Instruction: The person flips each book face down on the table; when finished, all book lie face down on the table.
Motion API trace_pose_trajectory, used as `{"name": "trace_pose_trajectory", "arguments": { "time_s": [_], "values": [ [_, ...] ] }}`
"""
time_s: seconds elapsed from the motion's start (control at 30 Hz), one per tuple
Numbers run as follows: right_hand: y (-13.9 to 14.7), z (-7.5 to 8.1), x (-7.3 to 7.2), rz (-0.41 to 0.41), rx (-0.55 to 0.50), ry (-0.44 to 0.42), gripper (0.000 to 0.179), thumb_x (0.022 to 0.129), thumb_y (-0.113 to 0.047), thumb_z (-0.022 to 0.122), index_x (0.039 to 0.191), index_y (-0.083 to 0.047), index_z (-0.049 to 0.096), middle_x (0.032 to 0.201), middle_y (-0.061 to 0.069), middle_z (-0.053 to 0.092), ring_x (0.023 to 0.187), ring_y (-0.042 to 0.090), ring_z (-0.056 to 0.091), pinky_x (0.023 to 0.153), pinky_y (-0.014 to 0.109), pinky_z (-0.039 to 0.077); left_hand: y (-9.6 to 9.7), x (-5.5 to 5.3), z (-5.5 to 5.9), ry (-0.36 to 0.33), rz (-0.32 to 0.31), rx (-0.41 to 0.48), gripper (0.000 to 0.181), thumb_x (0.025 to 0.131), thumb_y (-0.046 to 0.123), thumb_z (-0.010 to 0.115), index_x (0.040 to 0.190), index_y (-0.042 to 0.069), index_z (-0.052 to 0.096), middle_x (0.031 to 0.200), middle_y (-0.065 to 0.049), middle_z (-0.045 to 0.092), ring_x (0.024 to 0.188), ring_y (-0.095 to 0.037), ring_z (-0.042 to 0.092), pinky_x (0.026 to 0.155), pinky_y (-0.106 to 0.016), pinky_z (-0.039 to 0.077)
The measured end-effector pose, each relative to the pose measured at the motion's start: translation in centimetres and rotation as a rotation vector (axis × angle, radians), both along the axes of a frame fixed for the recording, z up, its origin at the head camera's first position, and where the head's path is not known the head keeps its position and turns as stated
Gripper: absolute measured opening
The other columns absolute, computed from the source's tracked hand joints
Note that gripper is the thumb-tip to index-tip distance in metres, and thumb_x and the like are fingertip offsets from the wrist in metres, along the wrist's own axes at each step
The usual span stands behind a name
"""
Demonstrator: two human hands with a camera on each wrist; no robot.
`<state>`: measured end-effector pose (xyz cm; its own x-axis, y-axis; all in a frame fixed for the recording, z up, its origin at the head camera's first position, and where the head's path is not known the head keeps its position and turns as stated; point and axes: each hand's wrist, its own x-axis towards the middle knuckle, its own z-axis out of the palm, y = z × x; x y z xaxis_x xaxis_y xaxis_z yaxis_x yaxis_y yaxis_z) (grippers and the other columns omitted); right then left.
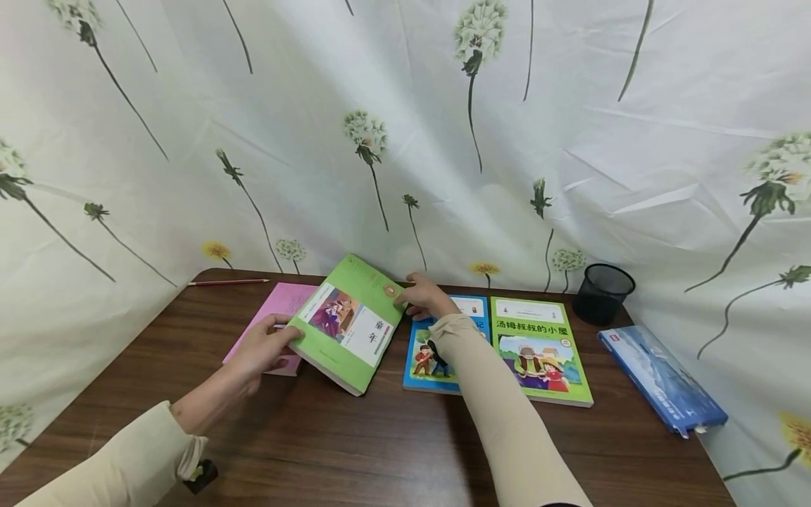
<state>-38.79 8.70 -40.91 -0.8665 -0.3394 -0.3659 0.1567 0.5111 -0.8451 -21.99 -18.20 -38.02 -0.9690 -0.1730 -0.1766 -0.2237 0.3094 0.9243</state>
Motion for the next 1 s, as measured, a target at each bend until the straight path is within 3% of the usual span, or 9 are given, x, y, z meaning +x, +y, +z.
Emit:
{"name": "trace_pose_trajectory", "arguments": {
  "time_s": [0.33, 0.53, 1.0],
  "values": [
    [-0.1, 0.0, -0.1, -0.005, 0.009, -0.003, 0.078, 0.096, -0.023, 0.064, 0.160, -0.016, 0.020, 0.150, 0.016, 0.046, 0.102, 0.027, 0.063, 0.076, 0.034, 0.056, -0.4, 0.3, 0.8, 0.054, -0.004, -0.061, 0.042, 0.094, 0.015, 0.058, 0.132, -0.002, 0.051, 0.096, -0.009, 0.058, 0.076, -0.015, 0.060, 0.063, -0.027, 0.051],
    [0.0, -0.1, 0.0, 0.008, -0.001, -0.004, 0.077, 0.097, -0.023, 0.063, 0.161, -0.016, 0.019, 0.153, 0.014, 0.043, 0.103, 0.029, 0.064, 0.074, 0.034, 0.057, -0.4, 0.7, 1.0, 0.080, 0.006, -0.098, 0.038, 0.092, 0.014, 0.059, 0.127, 0.000, 0.055, 0.088, -0.007, 0.059, 0.074, -0.016, 0.061, 0.060, -0.025, 0.048],
    [0.1, 0.6, 0.4, 0.031, -0.007, -0.017, 0.081, 0.097, -0.026, 0.063, 0.162, -0.016, 0.014, 0.152, 0.017, 0.042, 0.111, 0.034, 0.064, 0.085, 0.041, 0.056, 0.5, 1.1, 1.5, 0.158, 0.023, -0.154, 0.035, 0.090, 0.013, 0.060, 0.124, 0.003, 0.058, 0.094, -0.011, 0.059, 0.077, -0.016, 0.060, 0.058, -0.022, 0.047]
  ]
}}
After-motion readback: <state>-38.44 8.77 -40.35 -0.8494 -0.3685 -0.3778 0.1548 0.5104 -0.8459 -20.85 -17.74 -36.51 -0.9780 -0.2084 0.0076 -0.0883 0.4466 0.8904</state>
